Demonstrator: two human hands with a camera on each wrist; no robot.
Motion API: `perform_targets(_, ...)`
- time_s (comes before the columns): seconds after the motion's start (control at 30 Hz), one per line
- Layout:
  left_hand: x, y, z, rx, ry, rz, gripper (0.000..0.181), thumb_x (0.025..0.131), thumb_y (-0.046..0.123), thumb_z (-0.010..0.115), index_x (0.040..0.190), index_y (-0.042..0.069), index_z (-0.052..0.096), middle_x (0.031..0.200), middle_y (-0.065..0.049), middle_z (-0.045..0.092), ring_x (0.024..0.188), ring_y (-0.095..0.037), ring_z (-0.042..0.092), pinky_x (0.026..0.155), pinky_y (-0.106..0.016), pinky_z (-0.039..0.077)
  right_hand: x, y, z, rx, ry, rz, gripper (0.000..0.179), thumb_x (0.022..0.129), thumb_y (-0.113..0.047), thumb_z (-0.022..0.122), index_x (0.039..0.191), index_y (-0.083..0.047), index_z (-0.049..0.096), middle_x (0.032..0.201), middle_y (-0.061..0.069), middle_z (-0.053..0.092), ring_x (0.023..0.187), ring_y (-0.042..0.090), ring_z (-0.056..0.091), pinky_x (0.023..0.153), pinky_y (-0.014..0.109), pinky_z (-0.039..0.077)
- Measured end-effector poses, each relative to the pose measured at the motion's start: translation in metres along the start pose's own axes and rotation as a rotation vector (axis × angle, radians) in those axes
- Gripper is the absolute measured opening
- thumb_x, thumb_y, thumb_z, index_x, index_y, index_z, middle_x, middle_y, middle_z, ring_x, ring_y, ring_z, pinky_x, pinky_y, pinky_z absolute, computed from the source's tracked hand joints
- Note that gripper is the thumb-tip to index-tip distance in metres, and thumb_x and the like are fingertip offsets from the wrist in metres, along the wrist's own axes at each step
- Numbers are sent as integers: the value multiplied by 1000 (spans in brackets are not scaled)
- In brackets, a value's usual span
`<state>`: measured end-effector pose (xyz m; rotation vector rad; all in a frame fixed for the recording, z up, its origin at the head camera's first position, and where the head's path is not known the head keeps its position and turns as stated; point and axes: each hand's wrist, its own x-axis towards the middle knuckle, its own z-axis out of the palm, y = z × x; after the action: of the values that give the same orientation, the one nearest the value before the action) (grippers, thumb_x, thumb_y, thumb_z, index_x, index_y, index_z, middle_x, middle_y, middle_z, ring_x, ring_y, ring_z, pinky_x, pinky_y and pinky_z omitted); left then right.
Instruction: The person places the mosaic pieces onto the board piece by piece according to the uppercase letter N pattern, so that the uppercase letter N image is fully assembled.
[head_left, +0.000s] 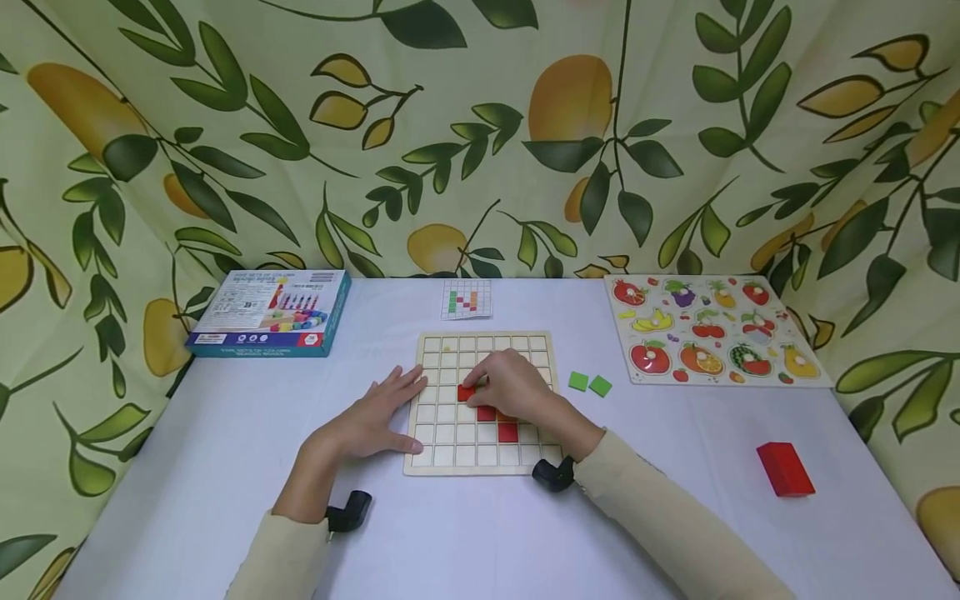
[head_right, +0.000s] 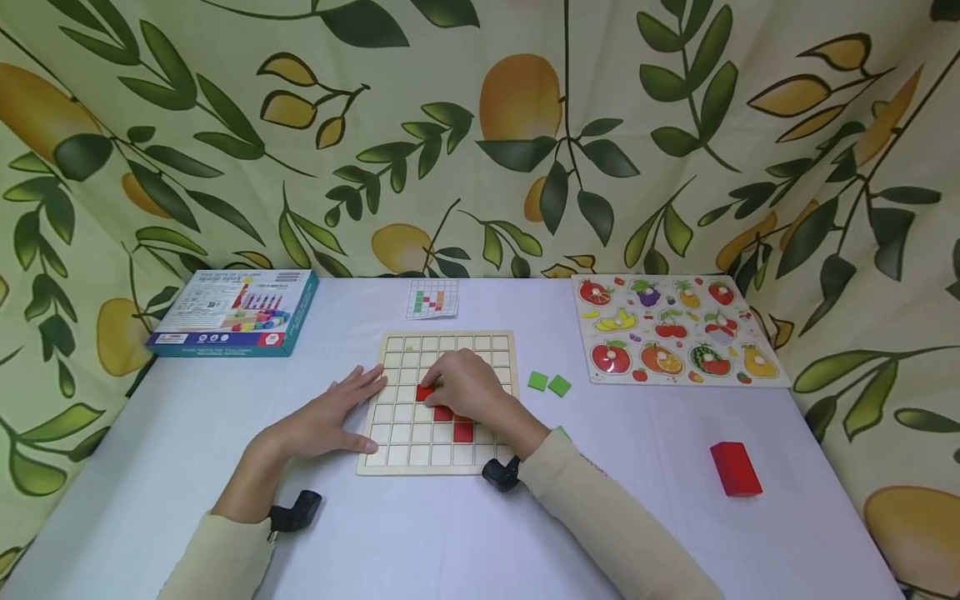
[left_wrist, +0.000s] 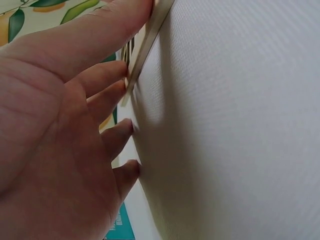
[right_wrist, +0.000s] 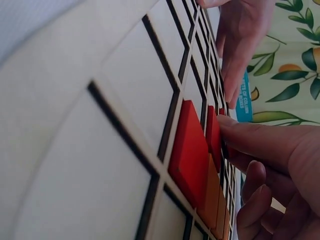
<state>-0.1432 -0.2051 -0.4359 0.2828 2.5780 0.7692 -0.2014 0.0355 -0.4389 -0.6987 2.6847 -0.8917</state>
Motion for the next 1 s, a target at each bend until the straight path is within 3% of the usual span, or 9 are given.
perform_targets(0.27,-2,0,0,-9,11,33,101,77,38,88,160,15,36,173,-4,20,162,-37,4,129,-64,7,-1,-5,4,-9,44,56,16,77,-16,89,92,-19,84,100,-3,81,103,18,69,75,28,53)
perform_targets(0.57,0,1,0,-3,19,29,101,76,38,88,160,16,36,174,-3,19,163,-37,4,129,-64,8,-3,-10,2,-75,58,84,16,77,-18,90,91,-22,84,102,-4,80,98,17,68,63,25,48)
perform_targets(1.0,-1,0,0,-23,15,39,101,76,38,88,159,14,36,174,-4,19,162,-37,3,129,-64,6,-5,-11,-3,-85,23,56,15,78,-21,90,92,-22,85,104,-5,81,107,18,68,70,26,50)
